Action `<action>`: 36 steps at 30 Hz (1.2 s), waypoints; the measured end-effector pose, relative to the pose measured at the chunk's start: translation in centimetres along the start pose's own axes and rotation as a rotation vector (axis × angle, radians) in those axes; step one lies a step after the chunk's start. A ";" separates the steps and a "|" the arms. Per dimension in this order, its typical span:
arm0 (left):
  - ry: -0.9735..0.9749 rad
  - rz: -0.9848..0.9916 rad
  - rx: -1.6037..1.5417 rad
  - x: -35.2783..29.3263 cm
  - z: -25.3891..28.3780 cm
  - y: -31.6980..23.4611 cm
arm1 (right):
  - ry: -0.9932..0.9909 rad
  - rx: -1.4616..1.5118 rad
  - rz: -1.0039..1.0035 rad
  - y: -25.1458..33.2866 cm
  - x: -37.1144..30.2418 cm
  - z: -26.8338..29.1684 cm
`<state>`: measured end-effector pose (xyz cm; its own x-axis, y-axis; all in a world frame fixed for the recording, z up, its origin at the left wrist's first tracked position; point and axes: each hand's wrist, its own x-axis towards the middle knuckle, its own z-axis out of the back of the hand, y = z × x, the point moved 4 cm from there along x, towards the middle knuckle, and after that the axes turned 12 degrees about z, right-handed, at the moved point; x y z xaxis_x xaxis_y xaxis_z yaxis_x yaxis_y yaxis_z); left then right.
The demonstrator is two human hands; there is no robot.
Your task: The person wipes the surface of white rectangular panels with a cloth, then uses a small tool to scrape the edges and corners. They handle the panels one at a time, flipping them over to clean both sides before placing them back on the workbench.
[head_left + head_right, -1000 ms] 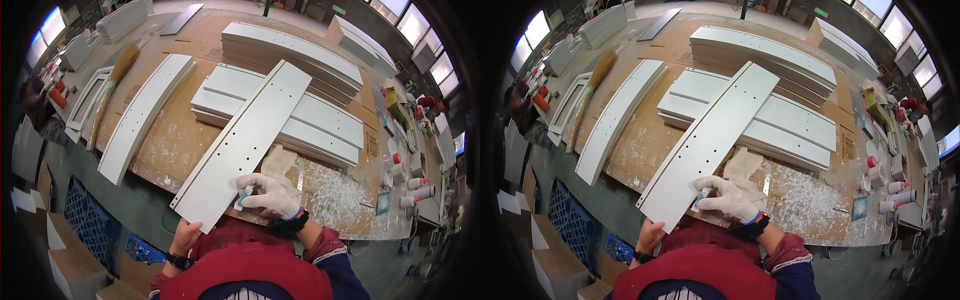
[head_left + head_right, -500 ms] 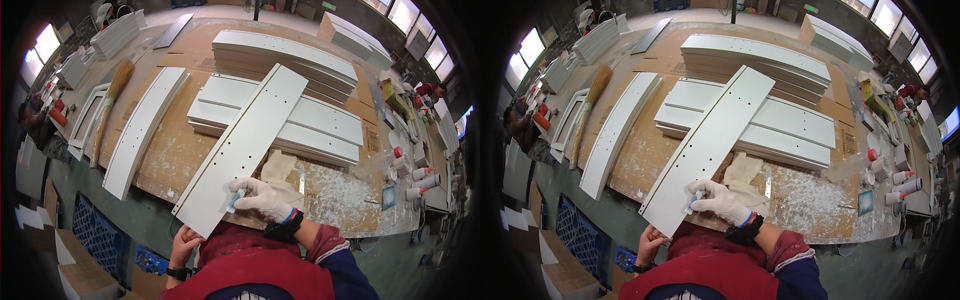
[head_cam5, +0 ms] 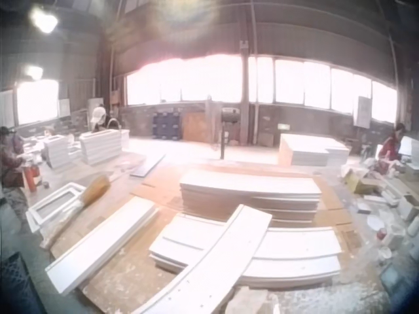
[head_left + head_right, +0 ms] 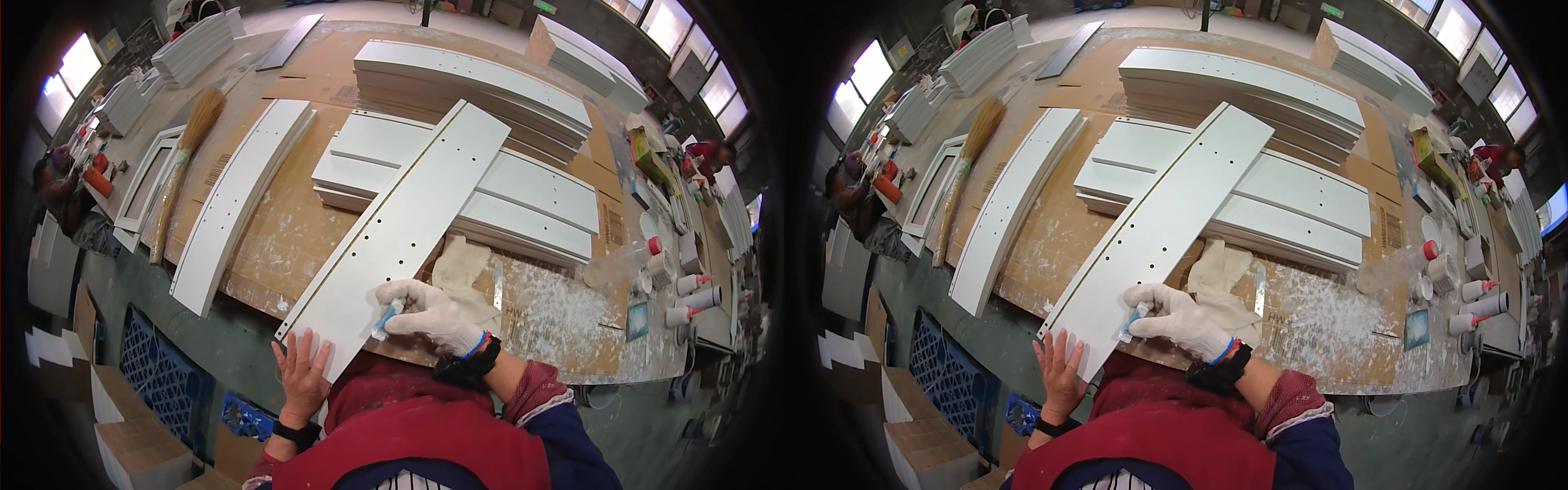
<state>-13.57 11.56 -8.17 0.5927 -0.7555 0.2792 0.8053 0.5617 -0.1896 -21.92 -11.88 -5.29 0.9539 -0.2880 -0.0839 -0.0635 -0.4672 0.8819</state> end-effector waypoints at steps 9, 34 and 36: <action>-0.146 -0.045 -0.142 3.4 3.4 0.1 | 0.071 -0.021 0.055 2.9 -0.1 -1.3; -0.006 0.851 -1.905 -0.7 -1.4 6.6 | -0.438 0.193 0.181 3.5 -5.2 5.9; 0.009 0.847 -1.883 -1.0 -1.6 6.8 | -0.439 0.179 0.202 4.0 -5.3 6.0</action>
<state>-8.69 15.58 -11.24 0.7392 -0.5556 -0.3806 -0.5886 -0.2584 -0.7660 -29.04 -17.26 -4.08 0.7067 -0.6932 -0.1412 -0.3192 -0.4906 0.8108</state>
